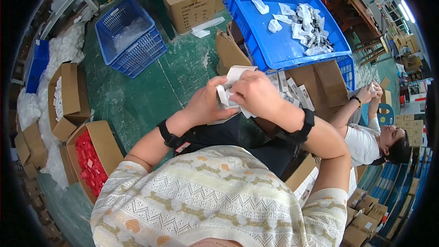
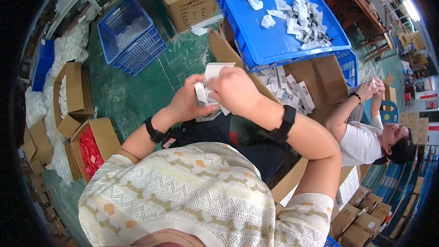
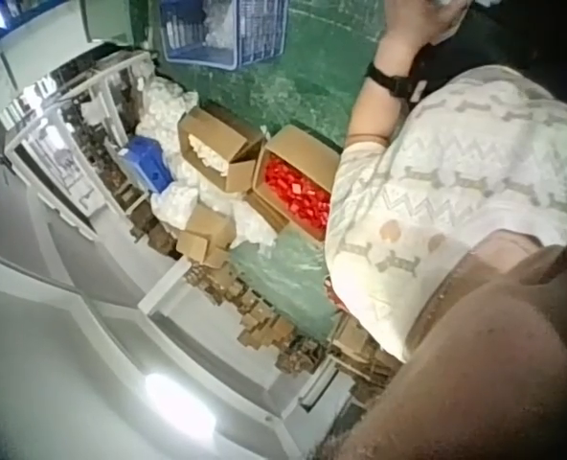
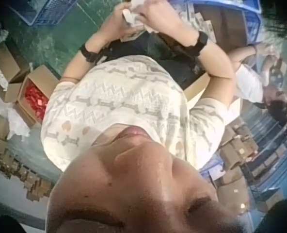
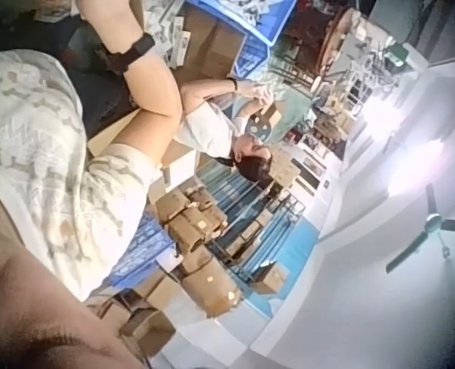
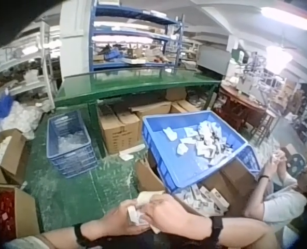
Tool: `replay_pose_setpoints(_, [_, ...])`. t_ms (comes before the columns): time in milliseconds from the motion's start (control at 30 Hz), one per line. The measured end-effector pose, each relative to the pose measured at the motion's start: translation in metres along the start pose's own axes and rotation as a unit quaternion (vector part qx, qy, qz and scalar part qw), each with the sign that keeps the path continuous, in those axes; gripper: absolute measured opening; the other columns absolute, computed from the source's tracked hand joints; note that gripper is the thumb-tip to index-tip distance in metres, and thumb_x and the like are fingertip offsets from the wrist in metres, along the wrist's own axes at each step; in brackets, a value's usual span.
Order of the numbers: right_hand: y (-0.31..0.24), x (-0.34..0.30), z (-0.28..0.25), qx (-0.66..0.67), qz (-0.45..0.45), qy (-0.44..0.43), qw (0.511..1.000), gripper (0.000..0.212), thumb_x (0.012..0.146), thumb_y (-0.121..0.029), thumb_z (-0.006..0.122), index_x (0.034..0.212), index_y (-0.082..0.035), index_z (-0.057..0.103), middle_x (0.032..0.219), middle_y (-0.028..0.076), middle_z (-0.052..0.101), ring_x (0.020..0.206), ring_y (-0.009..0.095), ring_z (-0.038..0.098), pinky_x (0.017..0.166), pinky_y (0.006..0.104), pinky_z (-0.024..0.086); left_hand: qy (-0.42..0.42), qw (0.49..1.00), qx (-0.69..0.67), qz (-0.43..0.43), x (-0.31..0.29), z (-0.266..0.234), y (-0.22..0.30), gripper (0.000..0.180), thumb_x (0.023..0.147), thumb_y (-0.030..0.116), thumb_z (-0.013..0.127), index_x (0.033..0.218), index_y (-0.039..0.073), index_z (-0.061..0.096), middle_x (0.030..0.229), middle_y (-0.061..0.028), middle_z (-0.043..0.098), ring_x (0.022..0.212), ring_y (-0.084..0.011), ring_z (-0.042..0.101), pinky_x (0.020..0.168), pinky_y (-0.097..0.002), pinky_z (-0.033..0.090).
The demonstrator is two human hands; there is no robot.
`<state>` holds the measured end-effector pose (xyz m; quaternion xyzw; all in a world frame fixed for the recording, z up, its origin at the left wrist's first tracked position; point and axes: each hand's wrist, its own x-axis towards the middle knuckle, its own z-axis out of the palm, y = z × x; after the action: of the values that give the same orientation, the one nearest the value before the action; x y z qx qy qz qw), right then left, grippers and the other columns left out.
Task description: Packing small white components into individual white boxes and then into a larger cardboard container on a production floor.
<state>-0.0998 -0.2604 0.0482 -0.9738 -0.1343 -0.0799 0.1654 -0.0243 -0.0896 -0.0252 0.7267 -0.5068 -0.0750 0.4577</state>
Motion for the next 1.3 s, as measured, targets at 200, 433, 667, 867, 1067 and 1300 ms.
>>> replay_pose_setpoints(200, [0.013,0.004,-0.005,0.086,-0.12,-0.002,0.989,0.015,0.069,-0.01,0.07,0.081,-0.005,0.064,0.079,0.011,0.061,0.075,0.026,0.059,0.07,0.0357,0.048,-0.014,1.0,-0.009,-0.017,-0.002,-0.001,-0.005,0.085,0.064,0.024,0.081,0.123,0.008,0.023,0.107,-0.0176,0.054,0.094,-0.0333,0.06,0.079,-0.0382,0.049])
replay_pose_setpoints(433, [0.011,-0.036,-0.026,0.21,0.076,0.086,0.971,0.022,0.068,-0.009,0.071,0.089,-0.004,0.064,0.081,0.01,0.06,0.079,0.026,0.057,0.073,0.0367,0.047,0.054,0.992,-0.105,-0.051,-0.006,-0.006,-0.021,0.084,0.064,0.023,0.081,0.125,0.008,0.023,0.105,-0.0174,0.055,0.092,-0.0311,0.062,0.078,-0.0381,0.049])
replay_pose_setpoints(667, [-0.016,-0.035,0.011,0.102,0.087,0.129,0.983,0.016,0.068,-0.008,0.068,0.082,-0.006,0.062,0.081,0.004,0.06,0.087,0.023,0.055,0.071,0.0375,0.045,0.023,0.999,-0.045,0.004,-0.001,0.006,-0.01,0.083,0.065,0.022,0.08,0.125,0.007,0.026,0.108,-0.0185,0.055,0.098,-0.033,0.059,0.081,-0.0381,0.049])
replay_pose_setpoints(867, [-0.001,-0.003,0.01,-0.134,0.02,-0.002,0.991,0.015,0.062,-0.009,0.063,0.077,-0.01,0.062,0.08,0.005,0.06,0.081,0.022,0.054,0.066,0.0365,0.045,-0.014,0.999,-0.032,0.023,-0.002,0.008,0.0,0.083,0.065,0.023,0.08,0.125,0.007,0.025,0.111,-0.0191,0.054,0.101,-0.0334,0.058,0.082,-0.038,0.049])
replay_pose_setpoints(1067, [-0.003,-0.003,0.011,-0.196,0.145,-0.01,0.97,0.022,0.064,-0.008,0.065,0.086,-0.008,0.062,0.086,0.006,0.059,0.083,0.021,0.055,0.071,0.0343,0.045,0.017,0.993,-0.109,0.034,0.006,0.007,-0.007,0.084,0.067,0.017,0.08,0.126,0.008,0.022,0.117,-0.0205,0.051,0.105,-0.03,0.057,0.088,-0.0358,0.046])
replay_pose_setpoints(1300, [0.038,-0.037,0.029,0.663,0.334,0.19,0.642,0.038,0.081,-0.011,0.065,0.115,-0.001,0.05,0.11,0.007,0.057,0.102,0.015,0.054,0.085,0.027,0.043,0.085,0.977,-0.188,0.059,-0.003,0.008,-0.028,0.083,0.068,0.016,0.079,0.128,0.007,0.022,0.126,-0.0229,0.044,0.111,-0.0276,0.053,0.092,-0.0357,0.043])
